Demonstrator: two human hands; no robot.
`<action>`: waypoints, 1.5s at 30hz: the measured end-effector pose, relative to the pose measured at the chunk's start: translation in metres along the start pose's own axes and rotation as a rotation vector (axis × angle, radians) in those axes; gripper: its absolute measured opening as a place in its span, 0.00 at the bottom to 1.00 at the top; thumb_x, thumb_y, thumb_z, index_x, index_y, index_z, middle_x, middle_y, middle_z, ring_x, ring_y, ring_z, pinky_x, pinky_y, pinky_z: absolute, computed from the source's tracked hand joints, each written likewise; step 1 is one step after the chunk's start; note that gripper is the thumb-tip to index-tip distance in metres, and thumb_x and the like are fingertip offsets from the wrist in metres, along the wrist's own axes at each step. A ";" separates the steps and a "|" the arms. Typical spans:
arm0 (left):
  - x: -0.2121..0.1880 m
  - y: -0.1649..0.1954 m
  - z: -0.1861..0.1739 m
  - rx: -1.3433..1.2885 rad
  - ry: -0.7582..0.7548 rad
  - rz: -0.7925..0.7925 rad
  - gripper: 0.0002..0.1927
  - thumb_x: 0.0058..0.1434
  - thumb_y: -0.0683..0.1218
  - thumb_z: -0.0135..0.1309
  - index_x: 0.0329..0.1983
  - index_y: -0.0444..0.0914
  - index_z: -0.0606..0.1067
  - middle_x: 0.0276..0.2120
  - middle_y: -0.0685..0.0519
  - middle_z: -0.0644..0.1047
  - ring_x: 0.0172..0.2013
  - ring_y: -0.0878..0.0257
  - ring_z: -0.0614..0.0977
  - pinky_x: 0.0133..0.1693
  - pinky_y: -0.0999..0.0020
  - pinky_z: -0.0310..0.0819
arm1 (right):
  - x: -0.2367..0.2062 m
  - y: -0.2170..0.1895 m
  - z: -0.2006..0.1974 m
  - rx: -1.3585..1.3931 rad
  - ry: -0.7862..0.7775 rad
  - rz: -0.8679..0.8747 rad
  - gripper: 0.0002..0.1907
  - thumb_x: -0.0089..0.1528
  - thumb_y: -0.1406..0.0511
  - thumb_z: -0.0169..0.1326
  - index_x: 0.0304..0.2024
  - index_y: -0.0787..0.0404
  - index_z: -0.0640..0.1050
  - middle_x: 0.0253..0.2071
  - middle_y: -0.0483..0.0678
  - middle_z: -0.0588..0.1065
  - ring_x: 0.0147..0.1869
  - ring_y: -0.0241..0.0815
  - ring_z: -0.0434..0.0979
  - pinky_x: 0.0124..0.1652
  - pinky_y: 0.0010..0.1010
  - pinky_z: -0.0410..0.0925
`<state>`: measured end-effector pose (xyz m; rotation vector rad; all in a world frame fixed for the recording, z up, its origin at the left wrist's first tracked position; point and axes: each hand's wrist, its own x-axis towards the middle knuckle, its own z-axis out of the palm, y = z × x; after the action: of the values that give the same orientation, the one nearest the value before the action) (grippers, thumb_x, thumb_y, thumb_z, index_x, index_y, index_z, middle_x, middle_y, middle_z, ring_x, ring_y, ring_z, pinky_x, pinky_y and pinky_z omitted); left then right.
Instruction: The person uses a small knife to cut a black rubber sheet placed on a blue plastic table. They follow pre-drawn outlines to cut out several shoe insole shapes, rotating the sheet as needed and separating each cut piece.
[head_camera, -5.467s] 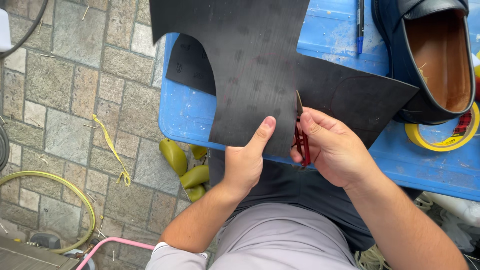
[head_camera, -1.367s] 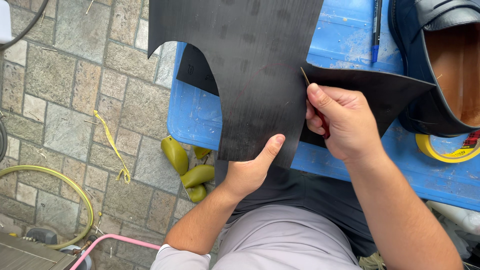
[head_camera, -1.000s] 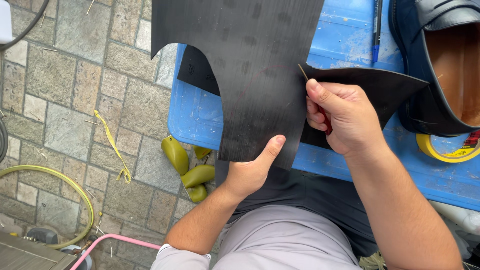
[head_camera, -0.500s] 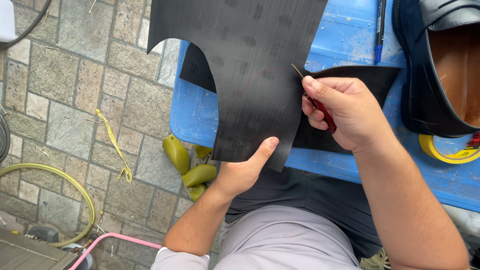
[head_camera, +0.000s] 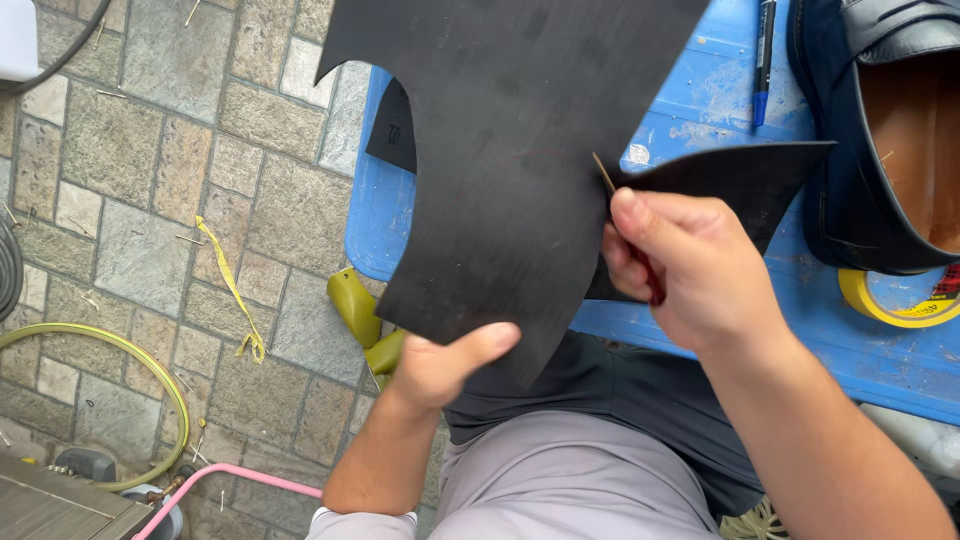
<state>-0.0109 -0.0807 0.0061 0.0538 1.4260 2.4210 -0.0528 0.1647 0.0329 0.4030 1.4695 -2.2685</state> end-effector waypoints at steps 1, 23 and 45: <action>-0.002 0.006 -0.004 -0.107 -0.005 -0.003 0.27 0.59 0.31 0.56 0.63 0.29 0.71 0.57 0.42 0.78 0.58 0.54 0.80 0.63 0.57 0.74 | -0.010 -0.001 0.005 -0.022 0.020 0.009 0.21 0.70 0.58 0.51 0.28 0.65 0.75 0.23 0.45 0.69 0.25 0.33 0.62 0.24 0.23 0.56; 0.093 0.047 -0.012 -0.381 -0.032 -0.250 0.26 0.55 0.36 0.50 0.59 0.21 0.69 0.49 0.35 0.78 0.46 0.49 0.84 0.50 0.57 0.83 | -0.119 -0.029 0.011 -0.813 0.422 -0.639 0.14 0.64 0.69 0.62 0.45 0.64 0.69 0.46 0.49 0.70 0.29 0.28 0.61 0.27 0.17 0.56; 0.091 0.070 0.010 -0.491 -0.406 -0.092 0.36 0.74 0.62 0.47 0.68 0.27 0.63 0.56 0.34 0.75 0.47 0.44 0.83 0.45 0.54 0.82 | -0.111 -0.038 -0.047 -0.752 0.326 -0.327 0.14 0.57 0.72 0.61 0.32 0.61 0.66 0.29 0.38 0.66 0.35 0.24 0.66 0.36 0.17 0.64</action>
<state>-0.1133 -0.0763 0.0586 0.3319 0.6309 2.4310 0.0273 0.2409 0.0936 0.3145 2.5573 -1.7102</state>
